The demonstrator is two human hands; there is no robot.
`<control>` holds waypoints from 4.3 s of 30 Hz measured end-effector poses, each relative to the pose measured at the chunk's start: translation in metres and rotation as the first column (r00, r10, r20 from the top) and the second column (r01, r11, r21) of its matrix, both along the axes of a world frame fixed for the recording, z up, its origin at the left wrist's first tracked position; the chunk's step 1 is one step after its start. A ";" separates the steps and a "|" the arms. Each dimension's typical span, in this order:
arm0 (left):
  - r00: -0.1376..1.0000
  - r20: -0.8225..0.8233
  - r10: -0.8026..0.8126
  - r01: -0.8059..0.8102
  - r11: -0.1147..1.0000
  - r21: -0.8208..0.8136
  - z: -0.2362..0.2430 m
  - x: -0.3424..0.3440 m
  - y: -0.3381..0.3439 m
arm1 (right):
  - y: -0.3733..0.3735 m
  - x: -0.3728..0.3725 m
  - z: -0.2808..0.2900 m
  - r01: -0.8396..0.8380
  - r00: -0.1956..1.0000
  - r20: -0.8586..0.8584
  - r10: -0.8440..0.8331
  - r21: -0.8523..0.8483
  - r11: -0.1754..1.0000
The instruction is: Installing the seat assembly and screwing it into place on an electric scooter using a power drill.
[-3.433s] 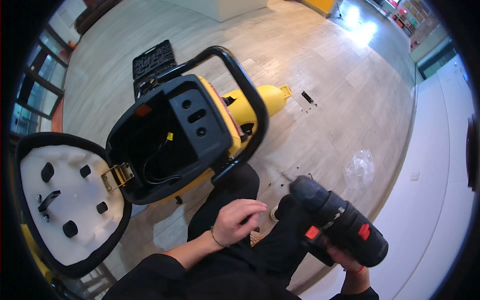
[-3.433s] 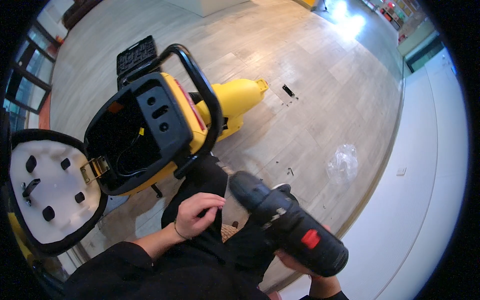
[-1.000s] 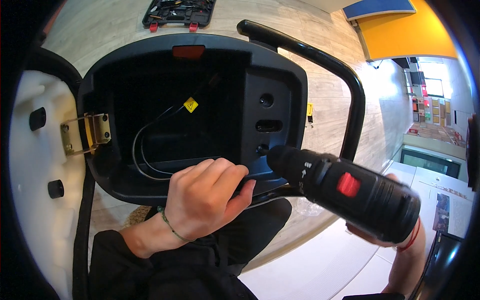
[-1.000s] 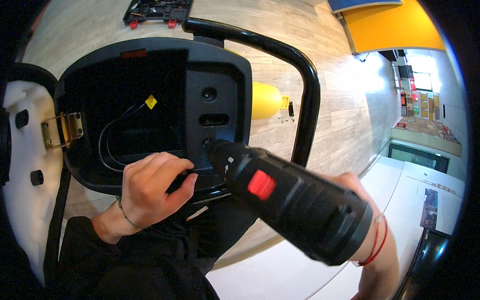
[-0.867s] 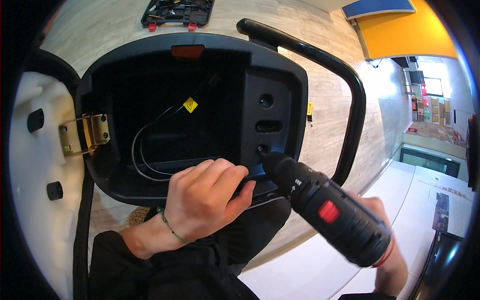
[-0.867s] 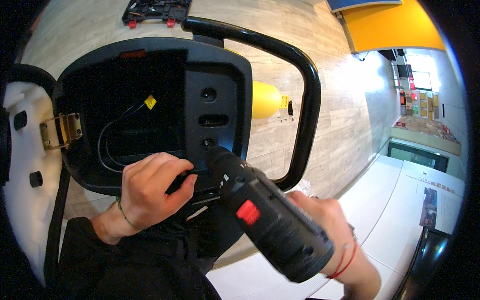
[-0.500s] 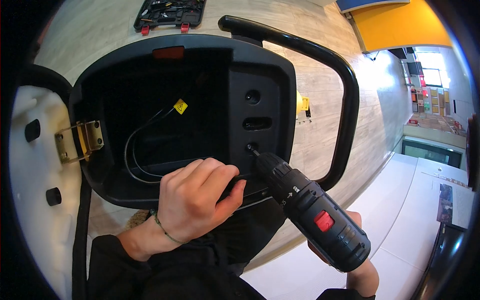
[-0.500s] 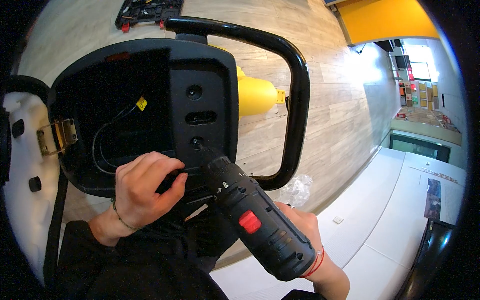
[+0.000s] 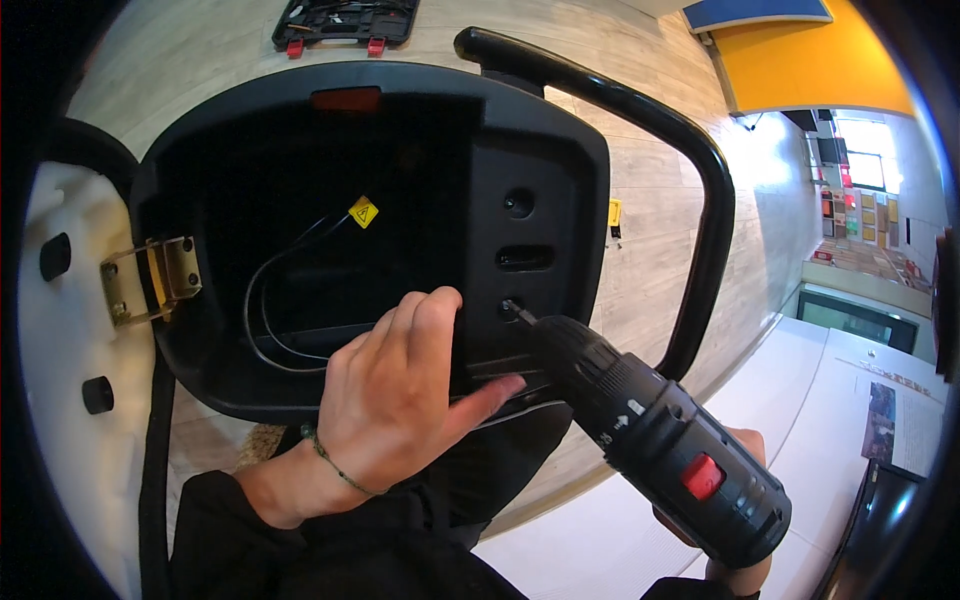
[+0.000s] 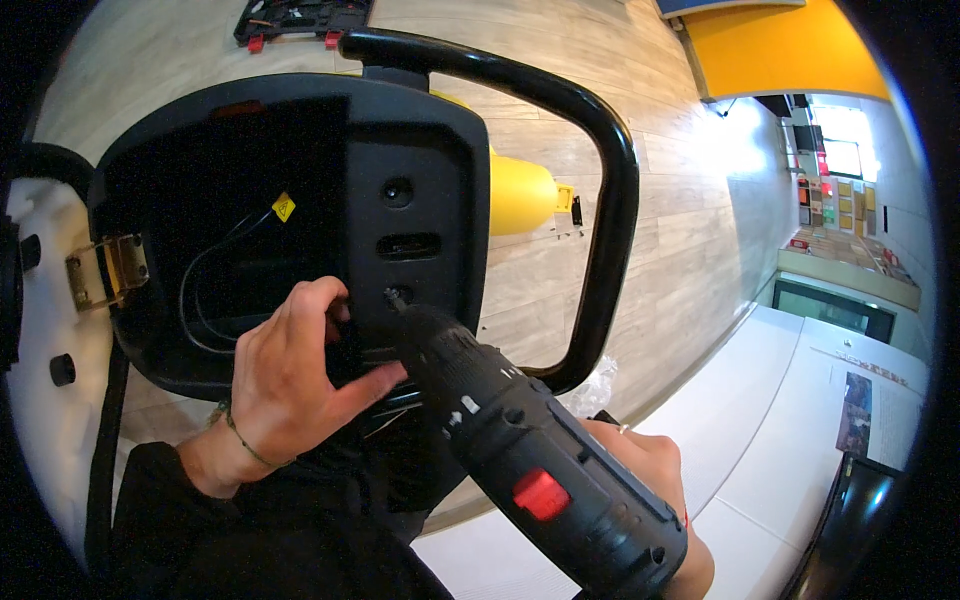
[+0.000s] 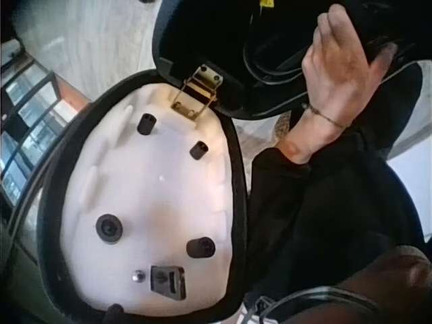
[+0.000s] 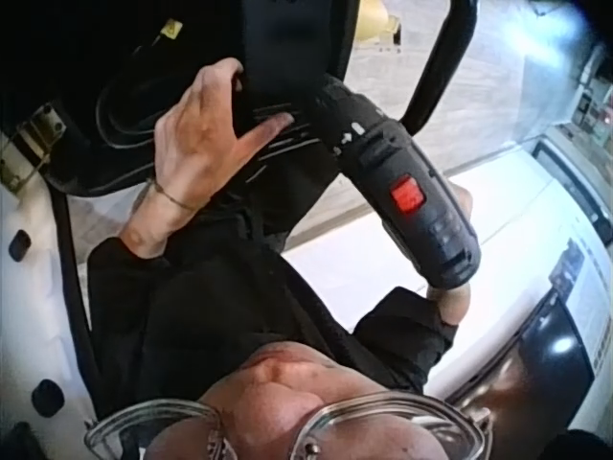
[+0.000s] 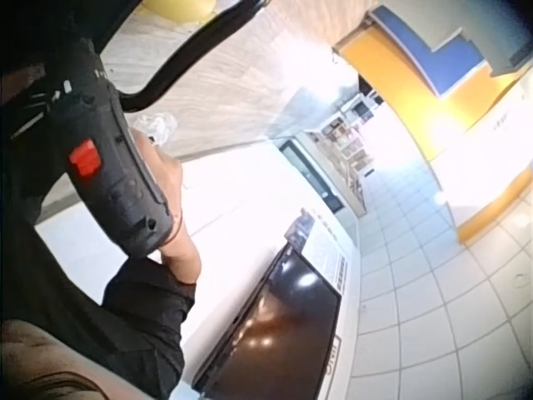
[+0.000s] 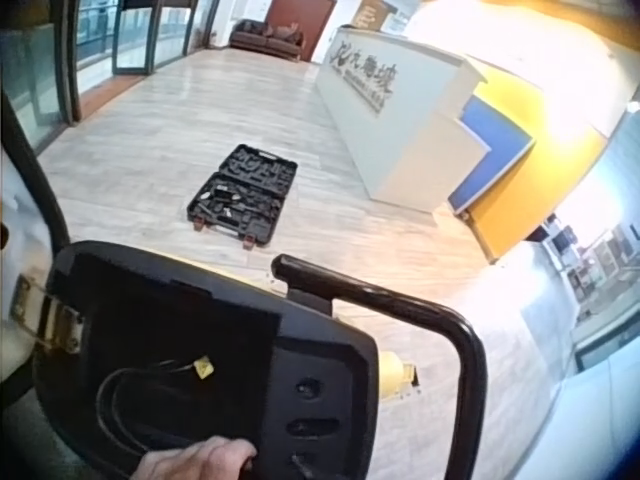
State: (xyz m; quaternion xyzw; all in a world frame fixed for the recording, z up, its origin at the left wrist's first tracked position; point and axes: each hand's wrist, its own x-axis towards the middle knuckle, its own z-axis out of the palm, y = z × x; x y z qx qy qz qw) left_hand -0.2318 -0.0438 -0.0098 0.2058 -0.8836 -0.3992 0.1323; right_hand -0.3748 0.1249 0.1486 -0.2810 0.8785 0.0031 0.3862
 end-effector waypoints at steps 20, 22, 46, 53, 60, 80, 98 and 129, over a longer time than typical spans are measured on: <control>0.997 0.068 -0.043 0.044 0.999 -0.016 -0.003 -0.004 0.000 | -0.011 -0.017 0.008 -0.241 0.964 0.049 0.261 -0.252 0.937; 0.996 0.073 -0.043 0.045 0.999 -0.016 -0.003 -0.003 0.000 | -0.029 -0.018 0.016 -0.207 0.977 0.032 0.211 -0.101 0.973; 1.000 -0.017 -0.013 0.011 0.994 -0.110 -0.005 -0.001 -0.002 | -0.047 -0.007 0.012 -0.339 0.940 -0.078 0.331 -0.117 0.934; 0.999 0.012 -0.030 0.031 0.998 -0.046 -0.003 -0.001 0.000 | -0.013 -0.001 0.000 -0.188 0.982 -0.048 0.183 -0.160 0.969; 0.990 -0.142 -0.021 0.028 0.998 0.052 0.008 -0.005 -0.003 | 0.064 0.018 -0.029 0.151 0.984 -0.036 -0.172 -0.335 0.930; 0.877 0.363 -0.315 0.480 0.614 -0.627 0.061 -0.059 0.001 | 0.216 0.111 -0.130 0.479 0.856 0.257 -0.449 -0.723 0.499; 0.930 -0.098 0.354 0.046 0.154 0.987 0.018 -0.022 -0.039 | 0.062 0.008 -0.005 -0.197 0.980 -0.147 0.132 -0.707 0.679; 0.953 0.018 0.301 -0.010 -0.028 1.000 0.003 -0.035 -0.046 | -0.027 -0.058 -0.016 0.113 0.984 0.174 -0.040 -0.436 0.893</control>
